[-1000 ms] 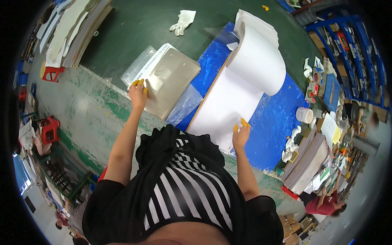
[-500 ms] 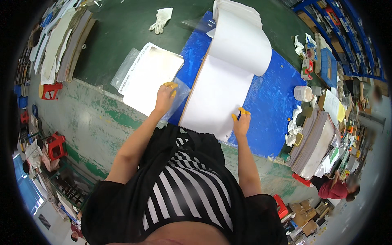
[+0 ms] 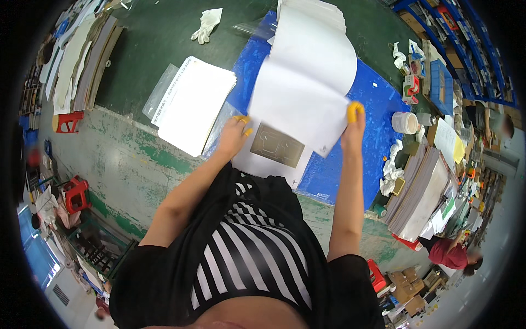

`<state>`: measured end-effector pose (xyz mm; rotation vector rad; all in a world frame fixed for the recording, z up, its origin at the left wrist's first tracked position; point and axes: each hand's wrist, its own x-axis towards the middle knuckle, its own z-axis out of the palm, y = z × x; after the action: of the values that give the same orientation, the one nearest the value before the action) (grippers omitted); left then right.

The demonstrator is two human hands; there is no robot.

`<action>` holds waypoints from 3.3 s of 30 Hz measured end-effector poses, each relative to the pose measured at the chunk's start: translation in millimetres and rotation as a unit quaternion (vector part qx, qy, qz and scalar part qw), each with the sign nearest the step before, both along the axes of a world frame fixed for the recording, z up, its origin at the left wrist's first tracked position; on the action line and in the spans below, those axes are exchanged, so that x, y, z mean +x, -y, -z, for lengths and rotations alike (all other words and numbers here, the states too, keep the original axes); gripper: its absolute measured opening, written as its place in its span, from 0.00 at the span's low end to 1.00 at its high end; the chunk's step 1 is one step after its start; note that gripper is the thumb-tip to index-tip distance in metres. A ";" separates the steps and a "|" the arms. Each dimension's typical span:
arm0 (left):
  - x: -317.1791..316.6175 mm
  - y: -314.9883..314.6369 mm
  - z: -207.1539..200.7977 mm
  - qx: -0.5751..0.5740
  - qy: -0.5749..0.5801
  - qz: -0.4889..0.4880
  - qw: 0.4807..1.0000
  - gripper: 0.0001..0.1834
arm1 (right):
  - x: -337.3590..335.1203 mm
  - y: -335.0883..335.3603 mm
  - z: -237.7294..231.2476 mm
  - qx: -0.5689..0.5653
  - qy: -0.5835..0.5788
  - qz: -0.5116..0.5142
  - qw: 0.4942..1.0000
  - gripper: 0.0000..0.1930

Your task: Inspecting and organizing flat metal sheets with cutouts in a fabrication facility.

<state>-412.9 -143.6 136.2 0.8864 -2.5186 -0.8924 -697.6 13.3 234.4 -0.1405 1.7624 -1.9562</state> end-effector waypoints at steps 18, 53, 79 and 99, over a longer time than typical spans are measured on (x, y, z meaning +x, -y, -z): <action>-0.5 12.5 0.2 0.038 0.150 -0.028 0.988 0.21 | 17.3 2.1 56.8 -0.056 0.117 -0.057 0.990 0.20; 75.9 2.7 -207.8 -0.091 -0.149 -0.064 0.983 0.27 | 167.3 74.4 -71.5 0.202 -0.436 -0.495 0.723 0.12; 156.4 100.9 -79.7 0.301 -0.108 -0.187 0.929 0.07 | 213.3 119.3 42.6 0.050 0.078 -0.320 0.943 0.24; 141.5 163.1 14.8 -0.055 0.110 -0.266 0.956 0.18 | 173.5 100.3 94.6 0.167 -0.116 -0.326 0.923 0.21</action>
<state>-271.4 -306.7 121.4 1.5936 -2.2784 -0.4955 -524.2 -87.0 139.8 -0.7604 1.8475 -1.1831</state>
